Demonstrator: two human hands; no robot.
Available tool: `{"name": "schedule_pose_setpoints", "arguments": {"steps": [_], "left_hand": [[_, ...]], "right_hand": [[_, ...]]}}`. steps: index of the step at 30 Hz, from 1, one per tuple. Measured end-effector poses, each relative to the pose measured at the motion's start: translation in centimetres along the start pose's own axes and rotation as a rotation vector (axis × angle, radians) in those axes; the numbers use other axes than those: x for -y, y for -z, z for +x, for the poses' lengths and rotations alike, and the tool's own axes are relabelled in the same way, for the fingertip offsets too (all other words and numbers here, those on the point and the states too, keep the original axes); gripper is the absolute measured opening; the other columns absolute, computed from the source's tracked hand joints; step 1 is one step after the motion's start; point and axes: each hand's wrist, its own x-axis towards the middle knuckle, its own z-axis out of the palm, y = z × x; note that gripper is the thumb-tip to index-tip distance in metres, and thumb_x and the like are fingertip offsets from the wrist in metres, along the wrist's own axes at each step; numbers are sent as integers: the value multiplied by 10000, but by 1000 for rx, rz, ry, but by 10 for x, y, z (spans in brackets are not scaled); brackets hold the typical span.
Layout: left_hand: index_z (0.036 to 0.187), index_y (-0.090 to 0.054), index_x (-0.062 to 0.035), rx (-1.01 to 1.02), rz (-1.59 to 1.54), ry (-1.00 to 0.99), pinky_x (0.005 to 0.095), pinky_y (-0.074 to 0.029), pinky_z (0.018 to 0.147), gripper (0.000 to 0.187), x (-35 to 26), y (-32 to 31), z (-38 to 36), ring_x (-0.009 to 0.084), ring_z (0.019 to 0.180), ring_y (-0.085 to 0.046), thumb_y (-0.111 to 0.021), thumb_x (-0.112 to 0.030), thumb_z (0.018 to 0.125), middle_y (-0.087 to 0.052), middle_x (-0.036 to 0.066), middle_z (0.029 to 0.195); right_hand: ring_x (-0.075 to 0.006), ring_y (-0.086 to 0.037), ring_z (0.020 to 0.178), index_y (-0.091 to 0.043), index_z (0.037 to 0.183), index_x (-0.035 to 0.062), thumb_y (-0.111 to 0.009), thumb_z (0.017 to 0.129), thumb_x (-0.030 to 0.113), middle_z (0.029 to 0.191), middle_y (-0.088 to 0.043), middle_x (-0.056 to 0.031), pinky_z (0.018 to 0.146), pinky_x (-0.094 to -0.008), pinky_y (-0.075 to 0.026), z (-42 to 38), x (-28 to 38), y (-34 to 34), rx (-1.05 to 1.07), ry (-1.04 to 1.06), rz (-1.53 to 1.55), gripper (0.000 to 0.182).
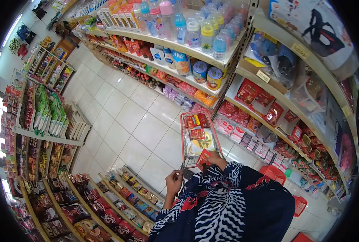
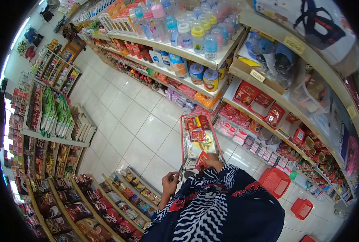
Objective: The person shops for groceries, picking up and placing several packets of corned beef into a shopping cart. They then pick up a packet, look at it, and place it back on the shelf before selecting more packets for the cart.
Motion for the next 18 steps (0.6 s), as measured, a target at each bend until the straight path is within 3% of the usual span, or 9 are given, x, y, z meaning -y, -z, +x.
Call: {"name": "schedule_pose_setpoints", "arguments": {"steps": [3, 4, 5, 7, 12, 14, 16, 17, 18], "left_hand": [[983, -728, 25, -150, 40, 13, 268, -432, 519, 196, -4, -5, -3, 81, 552, -583, -684, -157, 925, -679, 89, 636], [945, -726, 23, -188, 91, 35, 296, -467, 544, 191, -4, -6, -3, 118, 570, -630, -672, -159, 923, -709, 128, 686], [945, -726, 23, -193, 100, 53, 296, -467, 544, 191, 0, -5, -2, 118, 570, -630, -672, -159, 923, -709, 128, 686], [919, -725, 20, -303, 267, -92, 313, -505, 587, 188, 15, -7, -4, 158, 611, -684, -651, -153, 924, -727, 144, 728], [895, -729, 6, -277, 237, 119, 314, -557, 661, 139, -11, -14, -2, 213, 681, -739, -639, -100, 891, -734, 143, 739], [882, -723, 17, -302, 239, 141, 310, -559, 666, 125, -13, -17, -8, 207, 666, -738, -632, -69, 879, -728, 135, 707], [876, -720, 18, -321, 250, 157, 311, -557, 666, 120, -23, -22, -8, 214, 664, -738, -634, -66, 873, -728, 131, 704], [870, -717, 19, -327, 256, 112, 312, -556, 665, 114, -21, -22, -7, 220, 663, -738, -637, -62, 867, -727, 127, 700], [866, -710, 23, -351, 200, 187, 314, -554, 671, 107, -10, -28, -16, 228, 661, -736, -644, -61, 859, -726, 131, 706]], "right_hand": [[-320, -729, 920, -700, 1103, 50, -728, 794, 262, 1029, -736, -173, 806, -420, -584, 2, 9, -2, 116, -197, 383, 376], [-283, -744, 787, -697, 1109, 44, -719, 802, 203, 1044, -740, -166, 677, -383, -603, 3, 26, 11, 51, -269, 372, 346], [-242, -742, 723, -696, 1099, 38, -718, 823, 191, 1017, -742, -157, 563, -358, -591, 53, -25, -47, -100, -235, 527, 316], [-269, -743, 837, -703, 1077, 30, -696, 858, 209, 1020, -737, -172, 662, -393, -601, 69, -25, -51, 9, -330, 1064, 283], [-395, -684, 1065, -619, 1259, 16, -652, 888, 368, 1173, -680, -272, 914, -470, -551, 133, -36, -81, -78, -609, 835, 512], [-353, -706, 1028, -620, 1252, -7, -751, 822, 428, 1128, -698, -221, 826, -422, -592, 146, -48, -96, 125, -577, 115, 625], [-401, -683, 1046, -642, 1149, -2, -737, 795, 568, 1120, -683, -265, 887, -460, -561, 168, -26, -90, -160, -540, -136, 677], [-413, -682, 998, -639, 1095, -8, -729, 809, 540, 1066, -688, -258, 857, -493, -557, 207, -57, -108, -169, -413, -153, 625], [-424, -655, 1010, -599, 1092, -20, -752, 805, 388, 1079, -666, -257, 898, -513, -532, 201, -17, -80, -317, -311, 11, 522]]}}
